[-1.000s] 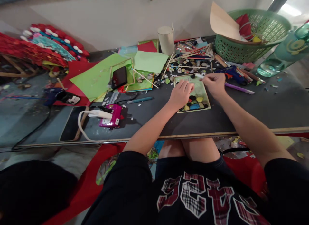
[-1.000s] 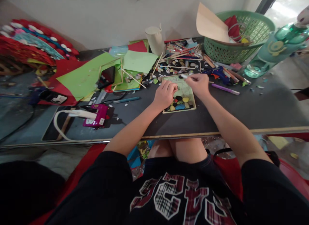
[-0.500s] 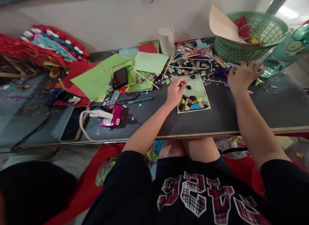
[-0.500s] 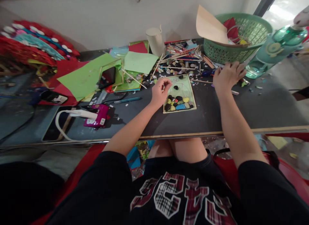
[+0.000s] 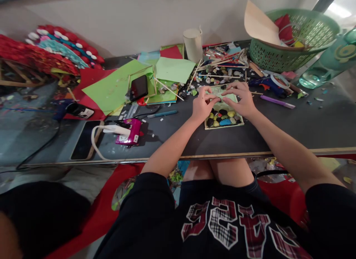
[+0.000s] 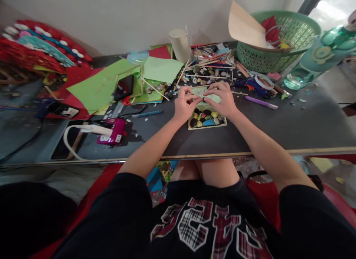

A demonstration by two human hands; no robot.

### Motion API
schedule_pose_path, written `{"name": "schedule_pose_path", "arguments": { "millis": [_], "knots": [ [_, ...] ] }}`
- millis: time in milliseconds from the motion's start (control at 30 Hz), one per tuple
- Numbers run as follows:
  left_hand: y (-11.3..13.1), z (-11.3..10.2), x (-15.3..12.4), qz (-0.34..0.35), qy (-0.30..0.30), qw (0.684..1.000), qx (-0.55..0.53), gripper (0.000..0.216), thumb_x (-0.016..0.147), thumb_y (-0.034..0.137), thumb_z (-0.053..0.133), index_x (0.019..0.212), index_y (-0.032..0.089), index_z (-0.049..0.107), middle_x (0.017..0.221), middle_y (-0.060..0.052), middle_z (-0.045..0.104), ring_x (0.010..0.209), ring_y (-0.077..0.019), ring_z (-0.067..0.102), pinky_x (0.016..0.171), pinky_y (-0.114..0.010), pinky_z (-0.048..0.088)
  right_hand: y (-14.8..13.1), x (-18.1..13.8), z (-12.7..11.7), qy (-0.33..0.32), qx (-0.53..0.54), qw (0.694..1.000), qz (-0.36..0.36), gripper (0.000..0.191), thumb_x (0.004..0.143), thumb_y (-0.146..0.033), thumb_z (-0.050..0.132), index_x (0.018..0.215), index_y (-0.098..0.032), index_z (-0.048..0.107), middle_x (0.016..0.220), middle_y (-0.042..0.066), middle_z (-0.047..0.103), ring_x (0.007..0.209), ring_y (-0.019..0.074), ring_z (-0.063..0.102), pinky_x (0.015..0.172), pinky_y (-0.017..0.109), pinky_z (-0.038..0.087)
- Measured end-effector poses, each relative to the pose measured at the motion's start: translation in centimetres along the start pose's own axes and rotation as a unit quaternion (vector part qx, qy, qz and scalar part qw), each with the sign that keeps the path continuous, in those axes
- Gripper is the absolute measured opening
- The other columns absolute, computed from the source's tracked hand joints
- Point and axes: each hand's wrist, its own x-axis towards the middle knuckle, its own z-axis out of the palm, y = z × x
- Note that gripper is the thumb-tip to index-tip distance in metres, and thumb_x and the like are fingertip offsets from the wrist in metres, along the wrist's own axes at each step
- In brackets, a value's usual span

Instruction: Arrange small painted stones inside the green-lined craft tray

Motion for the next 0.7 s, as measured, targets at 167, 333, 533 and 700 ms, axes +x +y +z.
{"name": "schedule_pose_path", "arguments": {
  "millis": [167,333,533,700],
  "knots": [
    [-0.7,0.4,-0.2,0.003,-0.037,0.999,0.005,0.032,0.101,0.053,0.063,0.117,0.027,0.054,0.094,0.001,0.077,0.061,-0.0113,0.069,0.061,-0.026,0.053,-0.1,-0.1,0.0,-0.006,0.018,1.000,-0.002,0.033,0.091,-0.058,0.069,0.092,-0.028,0.082,0.111,0.008,0.071,0.109,0.0284,0.061,0.102,0.050,0.044],
    [-0.7,0.4,-0.4,0.007,-0.058,0.998,-0.003,0.035,0.102,0.045,0.064,0.128,0.027,0.050,0.097,0.000,0.079,0.067,-0.0117,0.071,0.068,-0.027,0.056,-0.1,0.0,0.2,0.005,0.006,1.000,-0.005,0.022,0.091,-0.047,0.071,0.091,-0.027,0.080,0.108,0.007,0.070,0.108,0.0291,0.061,0.101,0.052,0.045],
    [0.3,0.2,-0.2,-0.030,-0.061,0.998,-0.019,0.024,0.097,0.036,0.072,0.115,0.026,0.059,0.095,0.001,0.081,0.071,-0.0123,0.074,0.073,-0.024,0.056,0.8,-0.1,0.9,-0.003,-0.003,0.999,-0.034,0.023,0.098,-0.043,0.060,0.091,-0.024,0.070,0.109,0.010,0.071,0.109,0.0313,0.062,0.102,0.056,0.045],
    [1.0,0.0,0.1,-0.043,-0.043,0.998,-0.030,0.017,0.097,0.035,0.072,0.097,0.024,0.060,0.086,0.003,0.082,0.058,-0.0096,0.068,0.060,-0.021,0.050,1.0,-0.1,1.3,-0.025,0.005,0.998,-0.058,0.031,0.104,-0.048,0.044,0.093,-0.025,0.062,0.113,0.012,0.070,0.112,0.0314,0.061,0.103,0.058,0.045]
  ]
}}
